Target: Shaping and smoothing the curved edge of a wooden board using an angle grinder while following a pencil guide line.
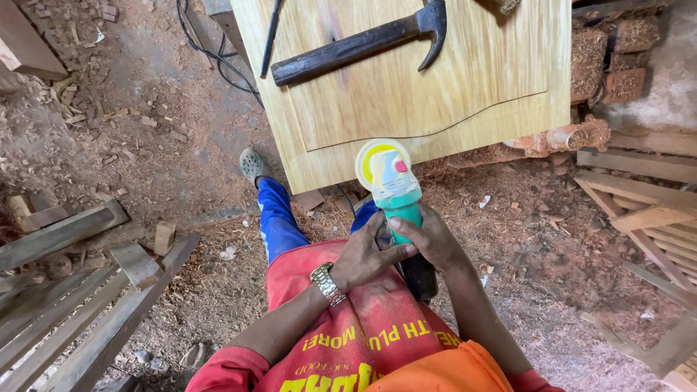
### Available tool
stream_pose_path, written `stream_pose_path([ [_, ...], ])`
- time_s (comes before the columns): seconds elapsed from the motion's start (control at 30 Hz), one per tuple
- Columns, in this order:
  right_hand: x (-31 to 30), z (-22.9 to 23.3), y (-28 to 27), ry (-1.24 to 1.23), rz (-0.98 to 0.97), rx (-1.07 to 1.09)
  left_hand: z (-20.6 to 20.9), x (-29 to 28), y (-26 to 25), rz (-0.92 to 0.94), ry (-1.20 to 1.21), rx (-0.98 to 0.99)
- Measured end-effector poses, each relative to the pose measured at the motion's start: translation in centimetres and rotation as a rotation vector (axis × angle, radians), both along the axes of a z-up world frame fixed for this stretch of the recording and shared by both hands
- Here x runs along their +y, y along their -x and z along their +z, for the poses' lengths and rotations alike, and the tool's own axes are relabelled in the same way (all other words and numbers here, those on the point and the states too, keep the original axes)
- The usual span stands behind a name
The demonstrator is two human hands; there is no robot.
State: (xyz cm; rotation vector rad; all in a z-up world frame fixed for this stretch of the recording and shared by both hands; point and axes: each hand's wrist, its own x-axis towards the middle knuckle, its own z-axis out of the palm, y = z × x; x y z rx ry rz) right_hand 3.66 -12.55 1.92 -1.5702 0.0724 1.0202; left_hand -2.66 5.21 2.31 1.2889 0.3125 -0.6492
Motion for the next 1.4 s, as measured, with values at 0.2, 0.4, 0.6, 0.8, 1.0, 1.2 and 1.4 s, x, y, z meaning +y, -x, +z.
stream_pose_path([
  [0.2,-1.8,0.2,0.2,-0.004,-0.121,0.011,-0.7,-1.6,-0.7,-0.046,-0.003,-0.073],
  [0.4,-3.9,0.3,0.0,0.042,-0.201,0.038,0.2,-2.8,-2.5,-0.142,-0.039,-0.103],
  [0.6,-5.0,0.7,-0.4,0.097,-0.262,0.046,-1.4,-4.6,-3.0,-0.217,-0.1,-0.13],
  [0.8,-5.7,0.1,0.1,0.058,-0.278,0.027,-1.1,-4.6,-2.7,-0.198,-0.059,-0.173],
  [1.0,-4.2,0.4,-0.1,0.052,-0.236,0.092,-1.0,-3.6,-1.7,-0.153,-0.081,-0.117],
  [1.2,-2.2,1.0,-0.6,0.005,-0.165,0.079,-0.4,-2.2,-1.3,-0.102,-0.028,-0.059],
  [1.4,-0.7,0.9,-0.7,-0.022,-0.07,0.015,0.8,-0.7,-1.0,-0.027,0.042,-0.039],
])
